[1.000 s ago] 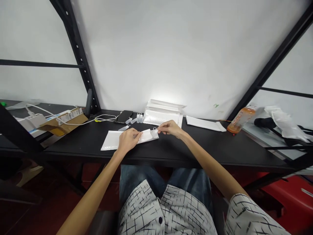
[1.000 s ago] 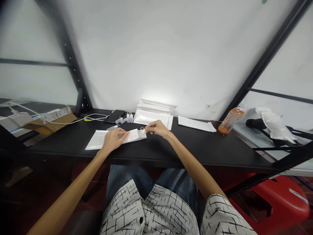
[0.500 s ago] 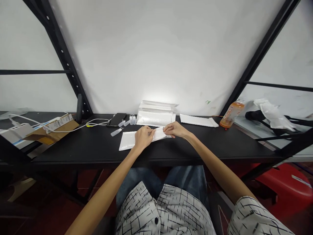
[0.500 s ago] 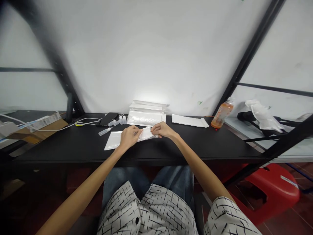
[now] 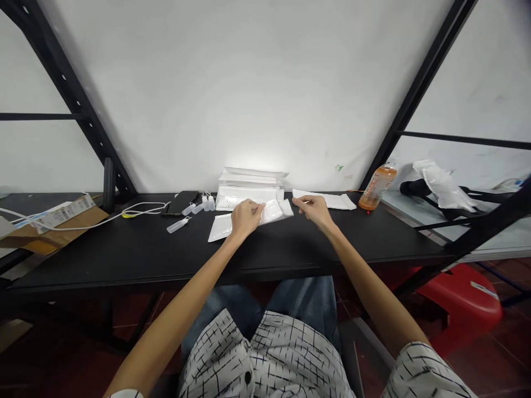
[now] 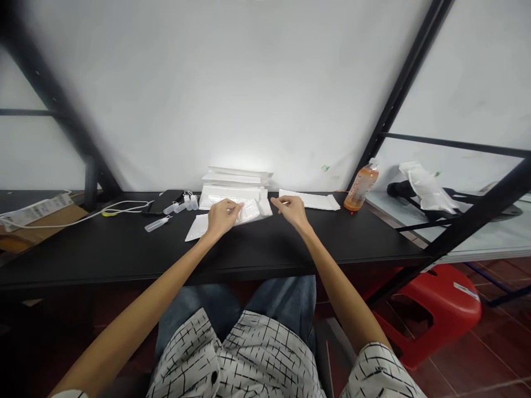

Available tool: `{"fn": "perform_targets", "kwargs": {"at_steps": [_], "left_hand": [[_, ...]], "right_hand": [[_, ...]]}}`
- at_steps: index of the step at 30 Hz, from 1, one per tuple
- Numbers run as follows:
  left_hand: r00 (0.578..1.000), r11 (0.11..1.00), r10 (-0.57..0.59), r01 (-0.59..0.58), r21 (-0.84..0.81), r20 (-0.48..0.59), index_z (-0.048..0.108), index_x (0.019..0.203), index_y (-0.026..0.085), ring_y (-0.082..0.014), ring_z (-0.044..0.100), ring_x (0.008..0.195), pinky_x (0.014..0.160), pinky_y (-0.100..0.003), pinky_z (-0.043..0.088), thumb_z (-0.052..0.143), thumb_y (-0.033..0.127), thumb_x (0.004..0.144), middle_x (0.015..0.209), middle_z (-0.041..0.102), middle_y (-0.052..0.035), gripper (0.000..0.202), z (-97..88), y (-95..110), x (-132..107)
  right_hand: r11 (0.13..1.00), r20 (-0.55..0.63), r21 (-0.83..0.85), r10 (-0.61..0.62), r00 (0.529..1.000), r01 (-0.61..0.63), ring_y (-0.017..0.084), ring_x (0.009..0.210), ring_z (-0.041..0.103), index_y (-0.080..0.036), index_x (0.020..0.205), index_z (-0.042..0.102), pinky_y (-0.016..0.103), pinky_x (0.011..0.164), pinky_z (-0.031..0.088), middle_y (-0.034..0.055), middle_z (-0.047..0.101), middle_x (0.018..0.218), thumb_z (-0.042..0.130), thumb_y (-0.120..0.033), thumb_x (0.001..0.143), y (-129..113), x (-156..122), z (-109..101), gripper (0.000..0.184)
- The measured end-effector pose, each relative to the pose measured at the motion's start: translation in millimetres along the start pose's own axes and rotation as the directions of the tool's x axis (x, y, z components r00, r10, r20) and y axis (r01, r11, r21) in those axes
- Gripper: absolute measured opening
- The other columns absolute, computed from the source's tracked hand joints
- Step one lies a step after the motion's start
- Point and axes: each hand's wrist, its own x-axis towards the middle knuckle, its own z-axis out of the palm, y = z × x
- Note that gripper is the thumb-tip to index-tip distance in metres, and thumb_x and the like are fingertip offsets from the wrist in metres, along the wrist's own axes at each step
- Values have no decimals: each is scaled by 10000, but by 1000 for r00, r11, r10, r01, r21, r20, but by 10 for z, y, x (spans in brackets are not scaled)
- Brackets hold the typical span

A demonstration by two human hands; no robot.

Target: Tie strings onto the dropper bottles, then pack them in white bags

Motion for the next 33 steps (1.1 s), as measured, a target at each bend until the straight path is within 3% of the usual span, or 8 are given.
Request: {"fn": "perform_targets", "kwargs": {"at_steps": [4,8,13,19,24,27,29,33], "left_hand": [[997,999,2,-5,-54,-73,742,742,188,-208,632,857,776,-318,465,471,401,949,911,695,-56,402,11,231,87],[977,977,212,-212,6,-9,697,1131,204,-260,579,1068,943,-381,429,526,499,916,1105,647,-89,403,92,435,-83],[949,953,283,-295,72,140,269,1515,200,-367,400,1316,1057,-517,327,628,686,757,1427,431,-196,969,-15,343,-179],[945,946,291,-308,98,151,286,1501,245,-315,505,1220,996,-439,414,536,267,896,1354,515,-137,655,-177,167,12],[939,932,321,-337,134,126,345,1462,188,-296,566,1119,900,-386,470,480,141,878,1301,565,-135,601,-240,212,190],[922,883,374,-387,266,101,437,1396,168,-292,552,1105,872,-379,460,491,85,839,1261,573,-154,567,-342,264,550],[912,829,401,-401,390,86,517,1320,183,-302,526,1119,877,-402,437,483,85,837,1247,560,-160,494,-415,266,915],[926,769,349,-371,520,144,596,1195,174,-340,504,1128,920,-491,365,461,185,883,1113,620,-152,340,-450,112,1638]], "right_hand": [[971,213,158,146,966,-182,179,553,653,-105,837,693,249,407,491,145,715,803,674,-609,770,-242,-6,-48,509],[938,280,246,173,944,-245,150,475,593,-98,676,657,259,426,535,96,664,611,791,-468,712,-391,8,-58,394],[887,240,386,168,956,-253,148,472,574,-103,614,624,251,395,525,67,617,549,817,-314,680,-381,149,-216,294],[829,260,525,61,964,-194,159,558,627,-98,729,623,259,480,579,87,656,673,748,-242,743,-501,320,-256,191],[861,192,499,-2,981,-96,214,616,694,-128,796,574,276,516,576,113,675,708,613,-535,857,-641,328,-231,413],[949,30,311,-57,998,45,233,711,720,-140,918,596,294,568,576,136,714,851,475,-666,881,-507,334,-365,541],[995,-58,-36,-100,993,98,235,776,722,-147,1003,632,310,635,570,129,723,948,477,-598,911,-284,342,-502,487],[640,-35,-767,-91,995,31,279,1056,657,-182,1143,657,392,906,503,96,711,1102,607,-252,853,317,311,-741,303]]}}
